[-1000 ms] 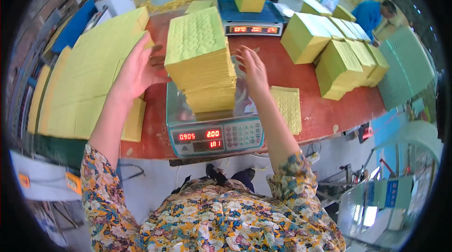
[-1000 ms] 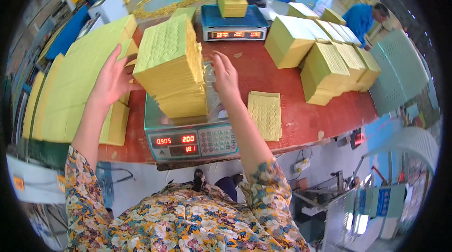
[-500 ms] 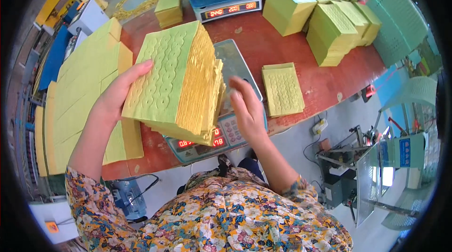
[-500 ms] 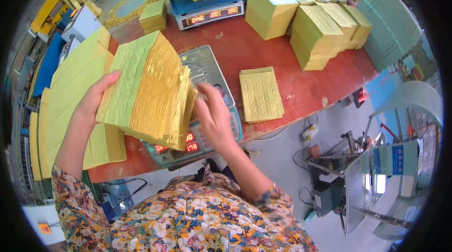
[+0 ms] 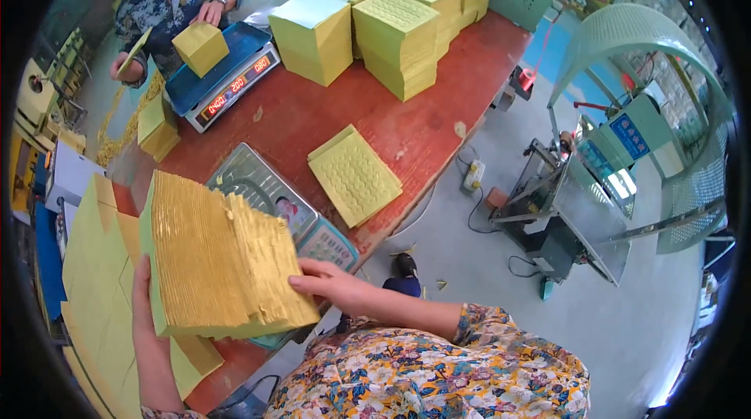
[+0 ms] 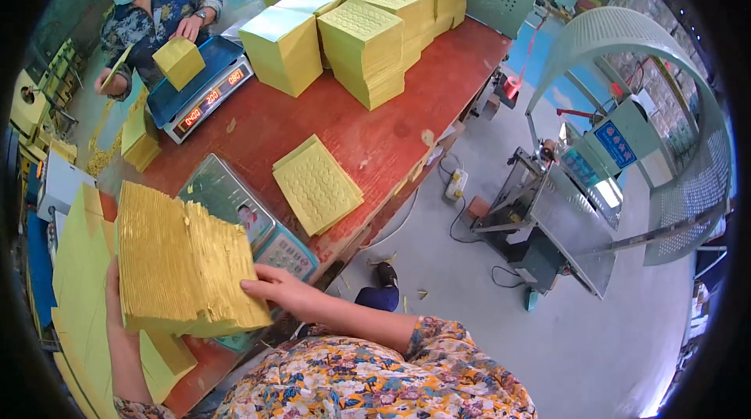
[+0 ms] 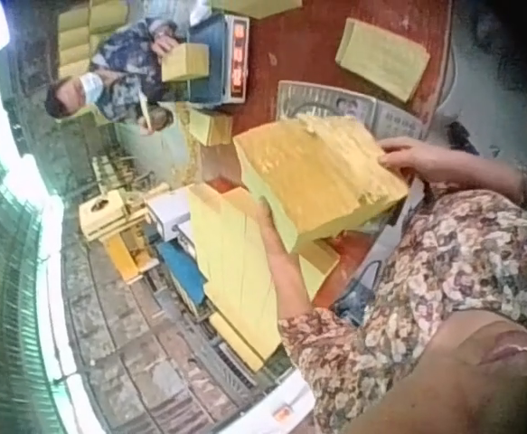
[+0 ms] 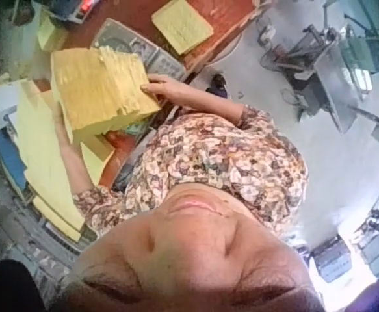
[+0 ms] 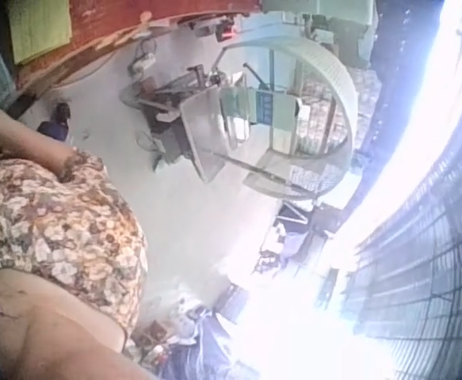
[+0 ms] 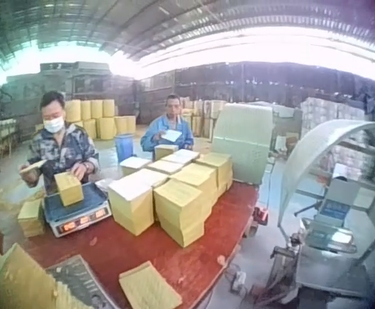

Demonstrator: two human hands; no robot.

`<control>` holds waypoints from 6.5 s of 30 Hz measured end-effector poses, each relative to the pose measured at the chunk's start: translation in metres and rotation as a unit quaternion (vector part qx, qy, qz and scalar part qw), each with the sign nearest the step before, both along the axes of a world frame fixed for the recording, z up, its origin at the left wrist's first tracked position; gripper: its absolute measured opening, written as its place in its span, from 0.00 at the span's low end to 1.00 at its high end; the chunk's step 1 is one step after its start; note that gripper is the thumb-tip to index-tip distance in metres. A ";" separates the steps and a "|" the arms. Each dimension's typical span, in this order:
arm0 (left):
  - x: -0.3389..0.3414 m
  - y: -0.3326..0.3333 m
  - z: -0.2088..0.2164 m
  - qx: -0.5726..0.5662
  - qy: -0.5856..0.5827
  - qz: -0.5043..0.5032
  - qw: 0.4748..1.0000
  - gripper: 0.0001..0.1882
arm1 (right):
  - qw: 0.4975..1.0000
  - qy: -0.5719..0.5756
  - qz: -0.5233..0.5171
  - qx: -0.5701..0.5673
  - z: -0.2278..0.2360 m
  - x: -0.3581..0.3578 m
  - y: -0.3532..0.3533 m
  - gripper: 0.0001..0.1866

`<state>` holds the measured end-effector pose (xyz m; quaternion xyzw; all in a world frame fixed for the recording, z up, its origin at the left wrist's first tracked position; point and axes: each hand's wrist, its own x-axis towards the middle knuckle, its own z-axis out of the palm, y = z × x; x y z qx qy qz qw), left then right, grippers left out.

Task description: Weighing stacks of yellow paper on a digital scale and trimming the edges with scissors.

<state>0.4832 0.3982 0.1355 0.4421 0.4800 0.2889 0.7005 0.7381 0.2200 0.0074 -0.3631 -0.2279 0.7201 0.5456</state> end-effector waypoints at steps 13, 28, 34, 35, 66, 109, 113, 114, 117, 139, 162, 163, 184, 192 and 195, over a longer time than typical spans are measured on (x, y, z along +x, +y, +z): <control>0.294 -0.129 -0.132 -0.153 -0.349 -0.085 0.921 0.30 | 0.860 -0.465 -0.208 0.044 0.101 0.321 -0.074 0.17; 0.439 -0.147 -0.166 0.385 0.306 -0.019 0.871 0.35 | 0.841 -0.528 -0.117 -0.025 0.003 0.530 -0.032 0.24; 0.433 -0.109 -0.166 0.043 0.041 0.076 0.995 0.31 | 0.928 -0.305 -0.155 -0.145 -0.018 0.548 -0.029 0.33; 0.438 -0.106 -0.164 0.044 0.040 0.075 0.995 0.31 | 0.936 -0.261 -0.160 -0.173 -0.019 0.545 -0.030 0.33; 0.442 -0.155 -0.178 0.216 -0.044 -0.027 0.975 0.15 | 0.901 -0.234 -0.340 0.133 -0.034 0.426 -0.032 0.22; 0.445 -0.144 -0.183 0.292 0.093 -0.027 0.952 0.22 | 0.885 -0.324 -0.335 0.029 -0.042 0.475 -0.025 0.23; 0.424 -0.140 -0.130 0.374 0.159 -0.068 0.911 0.22 | 0.857 -0.460 -0.230 -0.027 0.034 0.482 -0.034 0.24; 0.416 -0.138 -0.119 0.333 0.159 -0.118 0.922 0.22 | 0.838 -0.517 -0.161 -0.066 0.051 0.483 -0.030 0.25; 0.420 -0.134 -0.127 0.025 0.002 -0.072 0.997 0.23 | 0.821 -0.556 -0.075 -0.112 0.031 0.501 -0.014 0.28; 0.446 -0.140 -0.149 -0.121 -0.175 -0.061 0.975 0.44 | 0.945 -0.096 -0.310 -0.038 -0.051 0.520 -0.030 0.31; 0.491 -0.012 -0.142 0.042 -0.142 -0.268 0.952 0.38 | 0.875 -0.140 -0.461 -0.042 -0.048 0.503 -0.008 0.36; 0.505 -0.012 -0.147 0.041 -0.141 -0.272 0.951 0.38 | 0.873 -0.140 -0.465 -0.043 -0.048 0.500 -0.009 0.36; 0.572 -0.024 -0.149 -0.084 -0.224 -0.303 0.923 0.40 | 0.765 -0.221 -0.604 -0.012 -0.048 0.453 -0.019 0.26; 0.572 -0.027 -0.146 0.030 -0.207 -0.319 0.924 0.38 | 0.745 -0.213 -0.632 -0.013 -0.043 0.444 -0.013 0.23; 0.566 -0.021 -0.147 0.035 -0.203 -0.325 0.923 0.38 | 0.749 -0.209 -0.628 -0.011 -0.047 0.441 -0.013 0.24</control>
